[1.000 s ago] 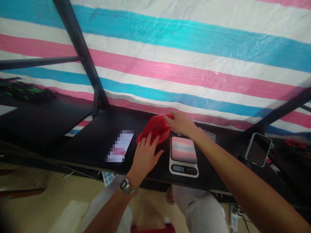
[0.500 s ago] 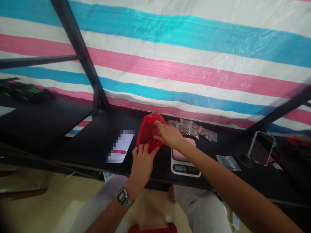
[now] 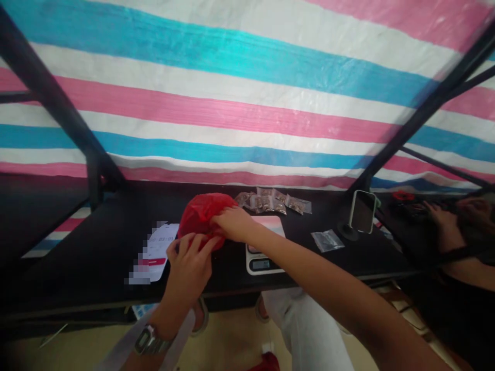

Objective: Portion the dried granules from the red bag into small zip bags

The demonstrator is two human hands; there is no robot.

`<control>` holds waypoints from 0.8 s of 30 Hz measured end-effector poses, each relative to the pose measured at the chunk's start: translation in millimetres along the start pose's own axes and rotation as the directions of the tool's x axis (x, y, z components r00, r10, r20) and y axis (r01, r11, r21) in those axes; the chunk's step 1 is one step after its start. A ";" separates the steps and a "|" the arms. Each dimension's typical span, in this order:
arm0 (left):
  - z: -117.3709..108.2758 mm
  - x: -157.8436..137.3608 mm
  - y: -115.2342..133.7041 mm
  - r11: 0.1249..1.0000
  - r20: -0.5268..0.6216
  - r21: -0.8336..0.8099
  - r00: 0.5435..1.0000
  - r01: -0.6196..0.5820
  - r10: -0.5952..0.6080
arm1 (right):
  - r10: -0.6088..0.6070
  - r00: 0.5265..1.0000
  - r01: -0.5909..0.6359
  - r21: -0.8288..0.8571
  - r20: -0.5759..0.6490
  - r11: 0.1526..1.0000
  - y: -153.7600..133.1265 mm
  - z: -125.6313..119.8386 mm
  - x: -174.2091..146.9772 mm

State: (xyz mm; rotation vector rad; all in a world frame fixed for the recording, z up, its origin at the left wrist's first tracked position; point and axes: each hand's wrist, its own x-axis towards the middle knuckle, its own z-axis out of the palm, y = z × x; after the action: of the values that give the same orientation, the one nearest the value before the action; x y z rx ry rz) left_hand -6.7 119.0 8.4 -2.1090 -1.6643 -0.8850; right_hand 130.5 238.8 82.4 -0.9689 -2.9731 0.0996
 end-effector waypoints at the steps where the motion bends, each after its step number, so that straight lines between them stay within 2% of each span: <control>1: 0.0 1.7 1.1 1.000 -0.046 -0.024 0.999 -0.018 0.017 | -0.005 0.999 0.007 0.052 -0.034 0.999 2.5 -6.4 -5.9; 3: -1.8 4.8 5.4 0.994 -0.140 -0.082 0.989 -0.067 0.055 | 0.004 0.990 0.022 0.189 -0.137 0.982 13.9 -21.3 -29.1; 4: -3.2 6.0 8.3 0.989 -0.181 -0.111 0.980 -0.097 0.076 | 0.062 0.980 -0.013 0.249 -0.191 0.968 23.1 -28.0 -46.9; 5: -4.9 6.8 11.6 0.982 -0.214 -0.139 0.972 -0.128 0.097 | 0.156 0.961 -0.090 0.278 -0.227 0.956 34.5 -33.0 -68.2; 6: -6.6 7.4 15.0 0.974 -0.237 -0.167 0.965 -0.157 0.115 | 0.290 0.923 -0.219 0.277 -0.252 0.936 47.8 -35.7 -92.2; 7: -8.1 7.8 18.4 0.964 -0.256 -0.194 0.958 -0.181 0.128 | 0.434 0.865 -0.376 0.247 -0.251 0.893 62.6 -35.9 -117.4; 9: -10.0 8.4 25.3 0.944 -0.277 -0.243 0.949 -0.221 0.151 | 0.693 0.697 -0.681 0.131 -0.185 0.720 93.3 -29.4 -165.3; 10: -10.1 8.6 28.6 0.935 -0.283 -0.263 0.945 -0.238 0.161 | 0.780 0.613 -0.779 0.066 -0.126 0.623 107.8 -23.6 -184.9; 11: -9.5 8.8 31.8 0.927 -0.288 -0.278 0.942 -0.254 0.172 | 0.829 0.554 -0.830 0.030 -0.078 0.558 121.1 -17.0 -200.1; 12: -8.4 9.1 34.8 0.920 -0.293 -0.287 0.939 -0.268 0.182 | 0.849 0.525 -0.849 0.028 -0.059 0.527 132.6 -10.3 -210.4; 14: -4.6 9.6 40.1 0.909 -0.304 -0.294 0.931 -0.296 0.205 | 0.846 0.528 -0.844 0.058 -0.071 0.532 151.4 1.2 -216.8; 17: 2.5 10.7 46.0 0.896 -0.331 -0.294 0.915 -0.332 0.231 | 0.839 0.530 -0.831 0.120 -0.126 0.543 175.6 11.0 -203.2; 21: 10.8 12.2 50.1 0.893 -0.381 -0.276 0.893 -0.356 0.239 | 0.878 0.444 -0.843 0.249 -0.180 0.477 207.7 17.4 -182.4; 24: 15.5 12.0 51.8 0.894 -0.396 -0.281 0.891 -0.348 0.223 | 0.908 0.372 -0.826 0.376 -0.195 0.419 222.1 21.9 -178.1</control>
State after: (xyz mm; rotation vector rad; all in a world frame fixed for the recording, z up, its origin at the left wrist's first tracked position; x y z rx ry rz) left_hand 48.4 122.9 11.0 -2.1666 -1.0335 -1.4380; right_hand 404.4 311.7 47.5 -2.1267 -1.7105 0.2070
